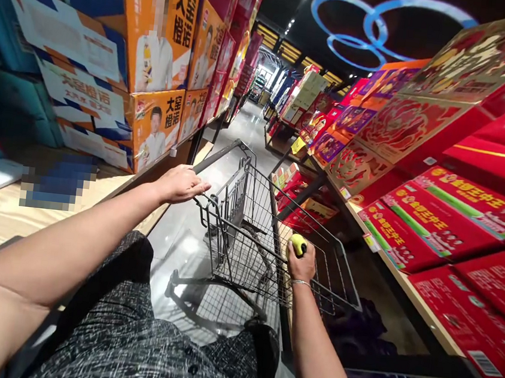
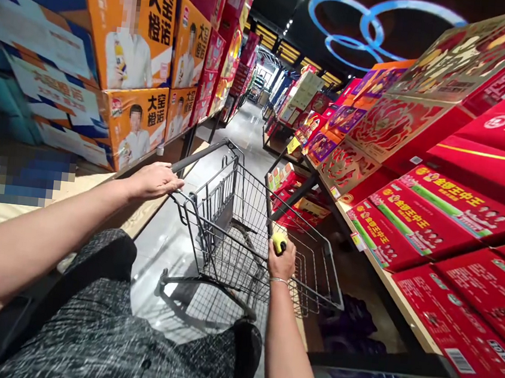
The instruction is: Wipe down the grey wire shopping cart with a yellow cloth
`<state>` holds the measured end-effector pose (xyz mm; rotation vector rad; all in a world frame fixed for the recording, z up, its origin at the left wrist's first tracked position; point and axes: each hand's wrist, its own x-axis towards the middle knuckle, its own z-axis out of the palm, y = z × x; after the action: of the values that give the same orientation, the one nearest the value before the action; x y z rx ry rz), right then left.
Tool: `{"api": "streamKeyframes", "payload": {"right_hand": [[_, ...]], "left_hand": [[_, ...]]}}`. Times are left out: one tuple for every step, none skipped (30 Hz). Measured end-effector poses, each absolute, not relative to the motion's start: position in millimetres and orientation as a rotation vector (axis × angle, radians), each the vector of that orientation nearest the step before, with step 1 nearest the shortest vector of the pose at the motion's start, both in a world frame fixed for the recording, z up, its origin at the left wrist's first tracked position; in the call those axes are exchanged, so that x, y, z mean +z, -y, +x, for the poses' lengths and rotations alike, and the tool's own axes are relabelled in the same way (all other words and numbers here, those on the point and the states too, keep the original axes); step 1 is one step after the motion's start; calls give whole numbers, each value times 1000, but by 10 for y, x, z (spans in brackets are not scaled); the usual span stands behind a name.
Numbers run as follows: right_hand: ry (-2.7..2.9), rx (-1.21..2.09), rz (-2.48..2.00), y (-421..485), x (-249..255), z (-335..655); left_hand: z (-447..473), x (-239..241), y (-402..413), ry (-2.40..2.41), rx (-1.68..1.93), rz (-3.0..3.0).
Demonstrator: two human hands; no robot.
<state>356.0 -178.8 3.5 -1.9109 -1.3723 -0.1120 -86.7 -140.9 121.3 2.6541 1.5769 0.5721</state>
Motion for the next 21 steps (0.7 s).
{"api": "streamKeyframes", "payload": {"right_hand": [[1360,-121,-1931,1771,34,3541],[1358,-117,-1948,1750,32,3552],[1369,-103,-1962,1722,31,3581],[1389,-86,-1972,1689,34,3612],[1412,-73,-1970,1652,45,3629],[1437,-71,-1948,1615,67,3618],[1481,-77,-1896,1583,103,3564],[1546,-92,-1813,1561,152,3458],[1628,-110,-1705,1553,213,3297],[1723,-129,-1578,1563,284,3082],[1824,-147,-1441,1593,359,2822],[1899,-173,-1335,1640,434,2527],[1978,-205,-1238,1699,504,2215],[2062,-236,-1158,1763,564,1900],[2170,-252,-1092,1823,609,1597],[2276,-261,-1030,1872,635,1318],[2370,-282,-950,1904,640,1073],[2419,-321,-880,1918,625,864],[2440,-371,-822,1915,589,695],[2424,-435,-779,1897,539,563],[2379,-509,-750,1872,480,465]], "left_hand": [[-882,1210,1430,-1526,520,2710],[-901,1205,1458,-1479,482,2764],[-924,1198,1491,-1442,469,2807],[-951,1191,1525,-1423,491,2828],[-982,1184,1556,-1390,517,2843],[-1017,1180,1580,-1342,540,2852],[-1056,1181,1595,-1295,551,2848],[-1095,1188,1602,-1248,547,2827],[-1134,1199,1603,-1207,533,2787],[-1169,1215,1602,-1181,519,2733],[-1198,1233,1602,-1170,509,2679],[-1219,1252,1607,-1171,508,2634],[-1233,1269,1619,-1180,518,2598],[-1241,1284,1638,-1188,535,2572],[-1244,1296,1664,-1193,557,2554],[-1245,1302,1694,-1192,581,2537],[-1246,1303,1725,-1182,607,2516],[-1249,1297,1753,-1168,638,2493],[-1254,1285,1777,-1149,673,2465],[-1262,1266,1793,-1127,717,2430],[-1271,1243,1802,-1100,766,2384]]}}
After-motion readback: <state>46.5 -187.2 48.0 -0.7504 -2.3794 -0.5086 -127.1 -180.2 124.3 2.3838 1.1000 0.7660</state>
